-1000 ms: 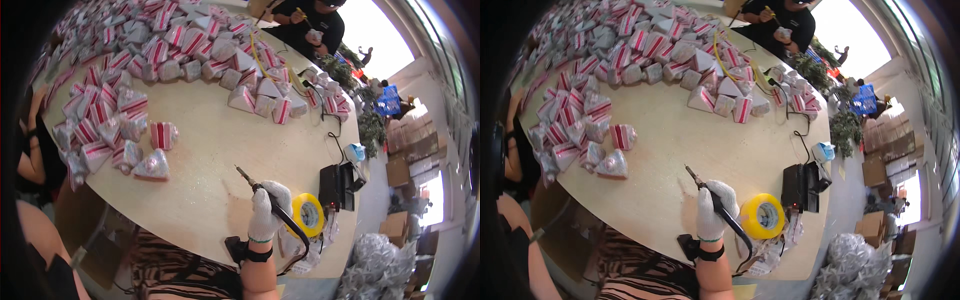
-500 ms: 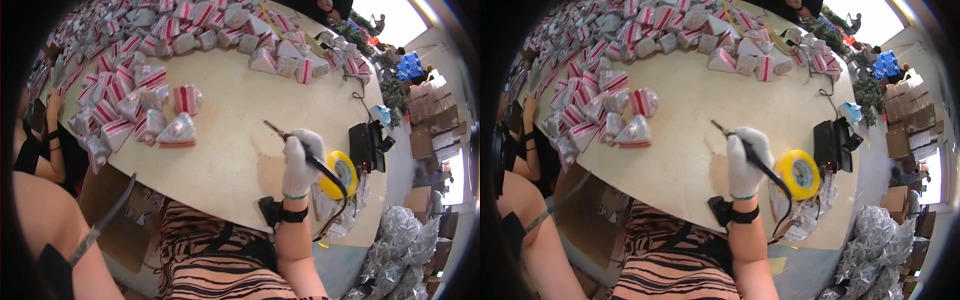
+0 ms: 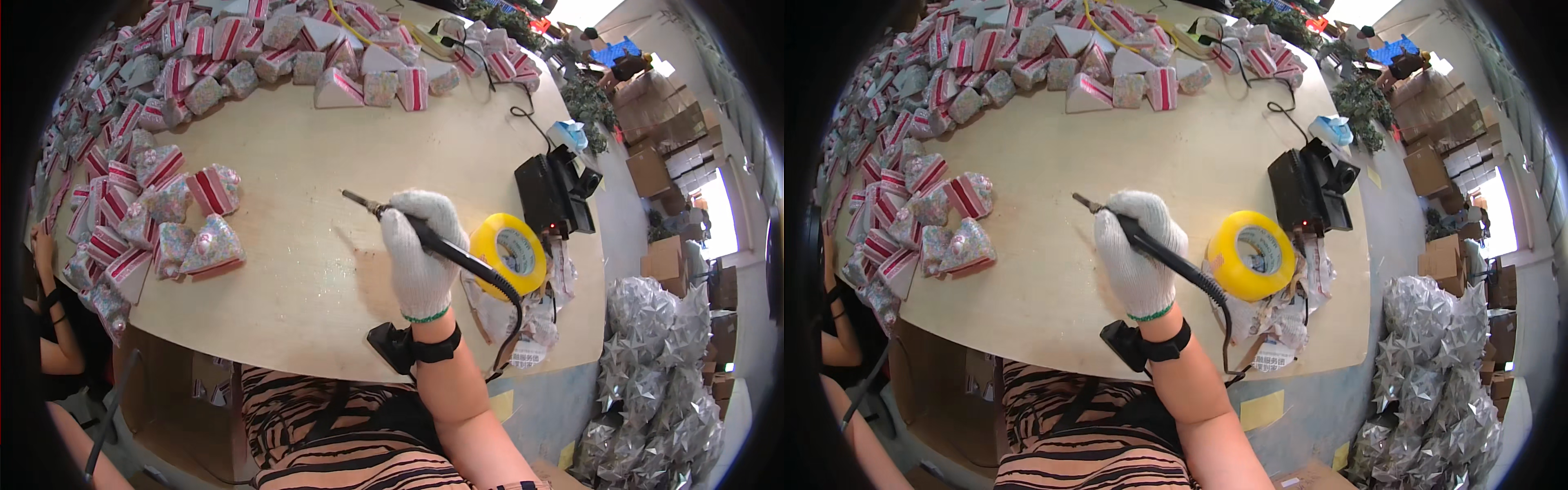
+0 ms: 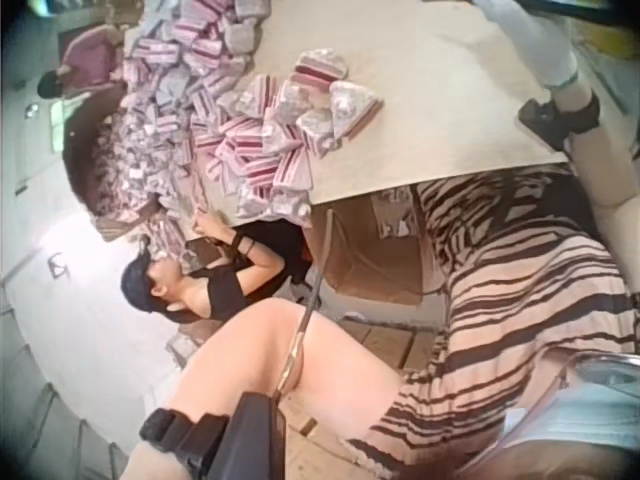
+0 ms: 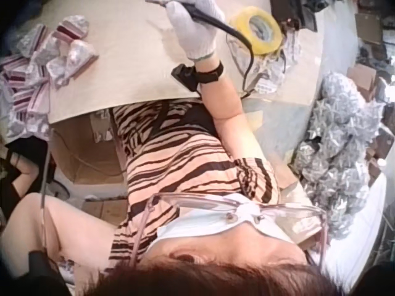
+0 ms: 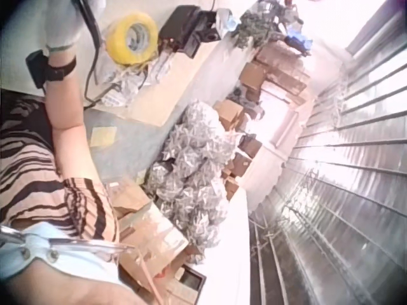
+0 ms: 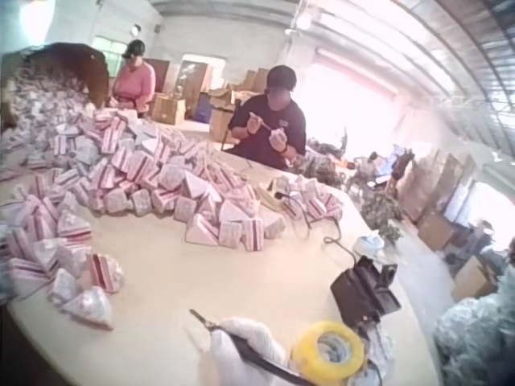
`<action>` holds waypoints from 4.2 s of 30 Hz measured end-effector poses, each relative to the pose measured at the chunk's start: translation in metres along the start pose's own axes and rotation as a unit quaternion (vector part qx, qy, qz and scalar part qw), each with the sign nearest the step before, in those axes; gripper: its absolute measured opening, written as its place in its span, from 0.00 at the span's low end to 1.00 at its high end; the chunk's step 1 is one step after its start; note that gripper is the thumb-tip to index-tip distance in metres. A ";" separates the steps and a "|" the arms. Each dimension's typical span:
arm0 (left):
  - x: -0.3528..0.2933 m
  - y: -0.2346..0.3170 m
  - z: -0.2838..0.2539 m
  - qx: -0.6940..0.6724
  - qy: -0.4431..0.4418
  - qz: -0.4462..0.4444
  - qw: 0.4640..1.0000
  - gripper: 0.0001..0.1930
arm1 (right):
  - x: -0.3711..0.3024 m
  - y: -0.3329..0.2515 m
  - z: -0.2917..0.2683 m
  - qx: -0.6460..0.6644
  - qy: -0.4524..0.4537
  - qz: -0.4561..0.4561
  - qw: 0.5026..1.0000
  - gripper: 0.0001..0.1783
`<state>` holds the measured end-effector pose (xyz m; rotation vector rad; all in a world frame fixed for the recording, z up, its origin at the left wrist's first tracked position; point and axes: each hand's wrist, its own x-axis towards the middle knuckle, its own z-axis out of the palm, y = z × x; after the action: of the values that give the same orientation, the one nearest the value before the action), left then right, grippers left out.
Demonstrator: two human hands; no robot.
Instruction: Using a heat sealing tool to seal small plastic bags containing decorative cake-shaped objects.
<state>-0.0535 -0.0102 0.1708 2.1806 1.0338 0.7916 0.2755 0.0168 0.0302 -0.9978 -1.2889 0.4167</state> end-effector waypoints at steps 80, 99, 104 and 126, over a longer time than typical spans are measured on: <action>0.079 -0.037 0.224 -0.536 0.148 -0.193 0.808 0.22 | -0.003 0.006 0.002 0.158 0.210 0.027 0.965 0.08; 0.072 -0.114 0.195 -0.702 0.136 -0.263 0.648 0.22 | -0.023 -0.017 0.008 0.101 -0.061 -0.017 0.993 0.05; 0.072 -0.112 0.194 -0.712 0.142 -0.279 0.629 0.23 | -0.023 -0.018 0.008 0.102 -0.073 0.029 0.992 0.07; 0.074 -0.106 0.193 -0.704 0.147 -0.269 0.641 0.22 | -0.024 -0.020 0.011 0.095 -0.073 0.012 0.993 0.04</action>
<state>0.0745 0.0567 -0.0108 0.3626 0.6541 1.0866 0.2534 -0.0079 0.0310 -0.8361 -1.3419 0.6294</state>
